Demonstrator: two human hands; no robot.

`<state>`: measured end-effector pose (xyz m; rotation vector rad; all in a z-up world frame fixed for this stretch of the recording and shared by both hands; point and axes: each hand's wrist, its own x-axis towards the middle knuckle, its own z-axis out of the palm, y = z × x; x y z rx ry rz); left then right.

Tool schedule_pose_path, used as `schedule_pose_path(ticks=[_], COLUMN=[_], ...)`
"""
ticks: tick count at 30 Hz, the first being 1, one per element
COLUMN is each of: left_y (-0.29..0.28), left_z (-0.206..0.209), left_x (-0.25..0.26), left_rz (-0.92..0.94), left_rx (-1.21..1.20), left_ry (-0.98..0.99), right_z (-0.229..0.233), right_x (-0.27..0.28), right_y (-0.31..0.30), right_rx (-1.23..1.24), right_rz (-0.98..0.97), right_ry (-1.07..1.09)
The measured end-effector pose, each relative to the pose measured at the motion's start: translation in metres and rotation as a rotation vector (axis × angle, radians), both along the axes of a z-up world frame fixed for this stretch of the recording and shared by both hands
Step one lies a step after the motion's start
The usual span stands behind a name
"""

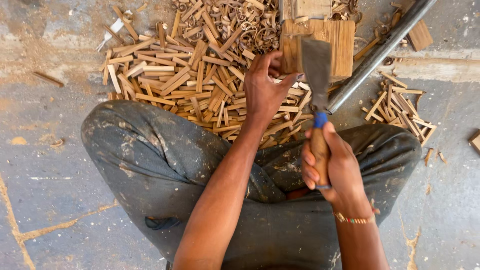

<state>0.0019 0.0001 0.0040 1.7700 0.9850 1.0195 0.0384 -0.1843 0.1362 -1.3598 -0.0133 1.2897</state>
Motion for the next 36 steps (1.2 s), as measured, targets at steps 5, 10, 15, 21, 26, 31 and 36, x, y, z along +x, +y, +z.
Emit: schedule_pose_path(ticks=[5, 10, 15, 21, 26, 31, 36], left_y=[-0.011, -0.007, -0.008, -0.009, -0.01, -0.01, -0.008], left_z=[-0.002, 0.003, 0.009, 0.008, 0.006, -0.001, 0.001], left_x=[0.001, -0.01, -0.016, -0.016, -0.014, -0.014, -0.012], left_rz=[0.01, 0.017, -0.027, -0.082, -0.104, -0.088, -0.078], left_rx=[0.201, 0.224, 0.399, 0.589, 0.533, 0.54, 0.58], left_ry=[-0.029, 0.072, 0.135, 0.269, 0.289, 0.294, 0.304], right_z=[0.009, 0.005, 0.015, 0.026, 0.006, -0.003, 0.0], right_x=[-0.005, -0.007, -0.008, -0.003, -0.011, -0.01, -0.002], right_y=[-0.065, -0.094, -0.102, -0.148, -0.19, -0.197, -0.192], right_rx=[-0.073, -0.03, -0.164, -0.446, -0.517, -0.556, -0.555], right_rz=[-0.076, -0.157, -0.126, -0.072, -0.139, -0.122, -0.121], right_ry=[-0.121, -0.105, -0.266, -0.499, -0.522, -0.487, -0.436])
